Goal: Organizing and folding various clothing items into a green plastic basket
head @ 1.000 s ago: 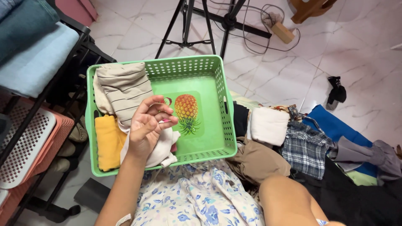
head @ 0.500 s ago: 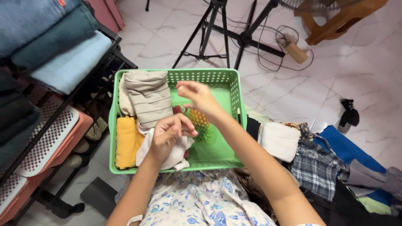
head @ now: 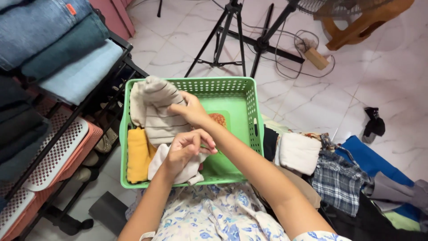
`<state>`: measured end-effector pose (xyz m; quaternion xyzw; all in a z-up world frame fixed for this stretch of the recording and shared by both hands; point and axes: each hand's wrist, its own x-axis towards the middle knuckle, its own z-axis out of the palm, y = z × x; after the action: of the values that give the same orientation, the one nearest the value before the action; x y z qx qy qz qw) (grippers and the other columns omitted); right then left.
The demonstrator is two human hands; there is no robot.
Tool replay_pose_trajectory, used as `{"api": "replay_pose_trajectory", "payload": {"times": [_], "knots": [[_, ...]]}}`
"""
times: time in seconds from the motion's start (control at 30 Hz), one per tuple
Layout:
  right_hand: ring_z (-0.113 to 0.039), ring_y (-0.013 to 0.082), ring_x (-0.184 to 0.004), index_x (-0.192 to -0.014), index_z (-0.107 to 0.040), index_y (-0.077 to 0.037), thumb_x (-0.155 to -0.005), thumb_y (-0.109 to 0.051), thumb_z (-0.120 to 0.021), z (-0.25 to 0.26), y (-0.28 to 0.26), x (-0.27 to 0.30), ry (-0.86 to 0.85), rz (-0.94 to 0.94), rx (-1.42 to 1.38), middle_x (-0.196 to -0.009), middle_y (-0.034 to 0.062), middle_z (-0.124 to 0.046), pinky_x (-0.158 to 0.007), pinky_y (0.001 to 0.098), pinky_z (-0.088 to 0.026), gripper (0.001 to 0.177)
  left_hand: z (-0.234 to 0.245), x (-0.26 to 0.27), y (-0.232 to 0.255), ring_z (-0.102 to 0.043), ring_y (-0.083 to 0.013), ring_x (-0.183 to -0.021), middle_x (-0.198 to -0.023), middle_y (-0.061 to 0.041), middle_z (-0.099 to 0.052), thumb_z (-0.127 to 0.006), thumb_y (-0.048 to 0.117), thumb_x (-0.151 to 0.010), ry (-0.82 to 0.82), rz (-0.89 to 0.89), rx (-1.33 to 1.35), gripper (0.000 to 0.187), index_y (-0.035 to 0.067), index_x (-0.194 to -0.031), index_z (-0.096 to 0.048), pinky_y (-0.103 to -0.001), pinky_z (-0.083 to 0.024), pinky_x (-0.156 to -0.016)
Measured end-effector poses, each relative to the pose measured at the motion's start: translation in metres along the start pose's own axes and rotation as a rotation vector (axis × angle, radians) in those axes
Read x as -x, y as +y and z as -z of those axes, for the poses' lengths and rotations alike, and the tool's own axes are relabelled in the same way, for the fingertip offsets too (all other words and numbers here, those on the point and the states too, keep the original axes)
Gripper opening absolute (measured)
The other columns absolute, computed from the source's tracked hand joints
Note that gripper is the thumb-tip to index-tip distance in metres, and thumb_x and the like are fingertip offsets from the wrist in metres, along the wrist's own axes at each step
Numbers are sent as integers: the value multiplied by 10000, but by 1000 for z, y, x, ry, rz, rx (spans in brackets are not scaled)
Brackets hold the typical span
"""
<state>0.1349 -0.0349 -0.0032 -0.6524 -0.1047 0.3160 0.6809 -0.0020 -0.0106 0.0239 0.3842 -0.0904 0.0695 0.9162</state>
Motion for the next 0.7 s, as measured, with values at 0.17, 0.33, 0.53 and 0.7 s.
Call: {"api": "replay_pose_trajectory", "payload": {"times": [0.17,0.33,0.53,0.7], "knots": [[-650,110,-737,-1064,-726,-109,-744,-138,-789,41,-77,22,239,23,-263,-820,-3,-697,-716,308,-564,327,8,-2,15,-734,-426,-686,-740,-249,-615,-693,431,-926,20,-115,186,537,56,-598,-494,-433,-637,-600],[-732,219,-785,-989,-753,-114,-794,-237,-775,141,-101,65,386,-23,-530,-883,98,-747,-774,406,-590,231,23,-2,16,-728,-412,-725,-796,-229,-578,-630,453,-969,80,-90,261,498,45,-723,-485,-418,-631,-676],[-778,335,-939,-1198,-693,-16,-897,-272,-704,241,-94,141,515,36,-629,-1109,233,-752,-864,524,-630,395,8,-6,14,-708,-371,-1073,-1182,-270,-646,-684,505,-876,103,68,114,717,-48,-1284,-479,-492,-625,-890],[-764,341,-997,-1247,-672,17,-932,-319,-661,304,-68,201,653,46,-723,-1174,229,-742,-925,541,-616,460,11,-6,11,-700,-391,-1094,-1191,-301,-645,-674,492,-874,66,103,67,772,-83,-1339,-453,-516,-615,-902]]}}
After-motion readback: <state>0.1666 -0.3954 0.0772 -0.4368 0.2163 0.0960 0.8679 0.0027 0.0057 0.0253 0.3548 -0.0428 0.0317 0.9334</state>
